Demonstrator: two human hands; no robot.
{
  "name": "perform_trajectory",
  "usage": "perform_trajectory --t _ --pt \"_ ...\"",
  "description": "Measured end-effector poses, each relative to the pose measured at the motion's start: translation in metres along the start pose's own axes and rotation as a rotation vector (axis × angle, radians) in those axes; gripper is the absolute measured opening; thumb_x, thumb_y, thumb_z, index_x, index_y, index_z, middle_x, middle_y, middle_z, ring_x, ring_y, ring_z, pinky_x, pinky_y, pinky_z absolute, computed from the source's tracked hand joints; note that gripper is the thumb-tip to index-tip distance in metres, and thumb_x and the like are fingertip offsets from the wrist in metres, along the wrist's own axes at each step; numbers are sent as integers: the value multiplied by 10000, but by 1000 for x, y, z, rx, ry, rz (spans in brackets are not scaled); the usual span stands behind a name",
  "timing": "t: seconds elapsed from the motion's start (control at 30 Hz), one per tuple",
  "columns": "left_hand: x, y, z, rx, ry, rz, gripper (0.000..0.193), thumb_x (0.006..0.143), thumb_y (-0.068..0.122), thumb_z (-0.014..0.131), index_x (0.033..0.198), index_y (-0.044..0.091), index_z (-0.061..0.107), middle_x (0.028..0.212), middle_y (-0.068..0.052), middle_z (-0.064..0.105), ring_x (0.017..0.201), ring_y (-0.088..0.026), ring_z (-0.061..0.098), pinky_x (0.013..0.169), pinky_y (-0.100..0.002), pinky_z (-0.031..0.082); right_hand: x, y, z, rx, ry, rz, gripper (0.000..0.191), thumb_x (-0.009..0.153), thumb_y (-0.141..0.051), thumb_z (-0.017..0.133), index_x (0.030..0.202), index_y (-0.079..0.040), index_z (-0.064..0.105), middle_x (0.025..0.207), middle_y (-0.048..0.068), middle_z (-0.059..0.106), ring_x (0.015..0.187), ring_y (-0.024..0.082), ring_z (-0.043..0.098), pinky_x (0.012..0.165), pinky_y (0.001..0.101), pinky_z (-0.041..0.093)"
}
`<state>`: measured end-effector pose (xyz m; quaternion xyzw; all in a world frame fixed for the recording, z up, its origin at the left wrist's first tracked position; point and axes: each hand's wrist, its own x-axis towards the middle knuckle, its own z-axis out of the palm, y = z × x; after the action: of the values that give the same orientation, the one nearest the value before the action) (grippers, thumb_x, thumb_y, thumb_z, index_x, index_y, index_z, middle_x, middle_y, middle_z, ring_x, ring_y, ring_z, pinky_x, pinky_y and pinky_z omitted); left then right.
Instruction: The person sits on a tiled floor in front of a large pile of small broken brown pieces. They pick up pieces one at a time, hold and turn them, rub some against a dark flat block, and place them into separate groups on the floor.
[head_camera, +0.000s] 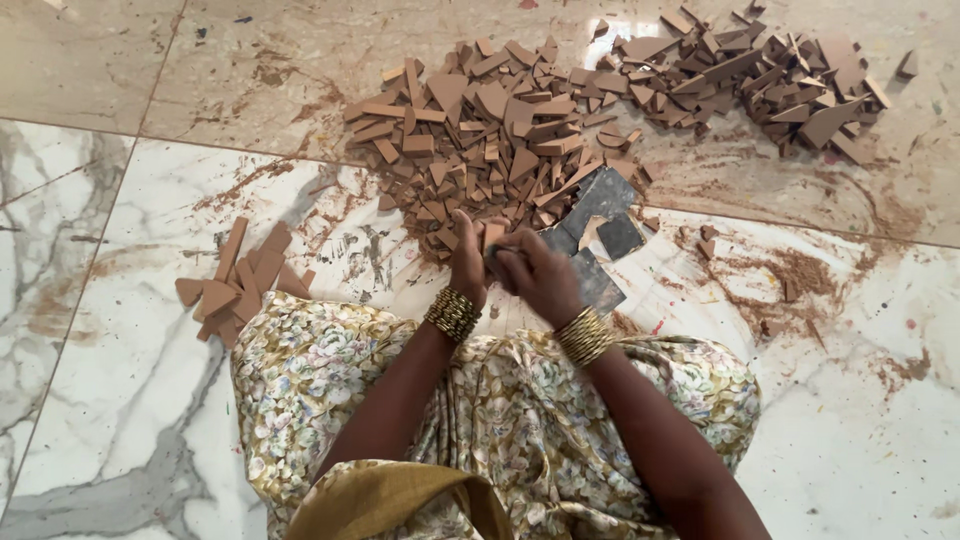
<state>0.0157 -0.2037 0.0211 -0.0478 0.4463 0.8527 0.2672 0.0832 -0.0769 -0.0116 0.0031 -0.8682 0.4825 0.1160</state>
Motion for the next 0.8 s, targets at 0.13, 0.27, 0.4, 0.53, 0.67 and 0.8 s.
perform_trajectory --t 0.13,0.27,0.4,0.53,0.67,0.8 --pt "-9 7 -14 127 -56 -5 527 949 608 525 1221 158 575 906 -63 715 710 -148 669 599 -277 573 1 15 -32 259 37 -36 124 1057 -178 646 1148 -94 658 884 48 721 712 78 693 574 202 587" --pt "-13 -3 -17 159 -32 18 572 984 587 641 1225 69 637 831 -45 650 572 -86 533 452 -221 415 10 18 -43 691 127 227 124 1057 -117 640 1163 -55 651 866 82 729 621 52 602 495 175 444" --pt "-13 -13 -7 4 11 0 770 1002 773 458 1062 20 609 776 -37 629 549 -97 567 443 -227 454 10 2 -28 729 146 245 137 1046 -141 630 1154 -57 635 924 80 726 688 56 664 528 182 519" --pt "-11 -16 0 -17 144 -97 657 843 746 288 1094 211 574 860 -32 722 748 -134 720 637 -295 582 4 -13 -5 561 146 121 153 1031 -194 620 1136 -82 629 1010 82 744 770 85 735 568 203 608" --pt "-10 -18 -4 495 43 356 877 1006 767 170 919 13 610 816 -32 628 816 -137 663 750 -289 566 4 -13 2 162 141 336 176 1026 -221 618 1158 -120 674 847 114 769 640 121 702 486 216 529" --pt "-9 -14 -8 702 82 422 869 1044 732 108 860 14 562 663 -39 547 596 -168 568 539 -311 498 2 -14 4 307 214 11 148 1079 -195 620 1131 -62 655 894 111 734 715 95 675 569 232 537"
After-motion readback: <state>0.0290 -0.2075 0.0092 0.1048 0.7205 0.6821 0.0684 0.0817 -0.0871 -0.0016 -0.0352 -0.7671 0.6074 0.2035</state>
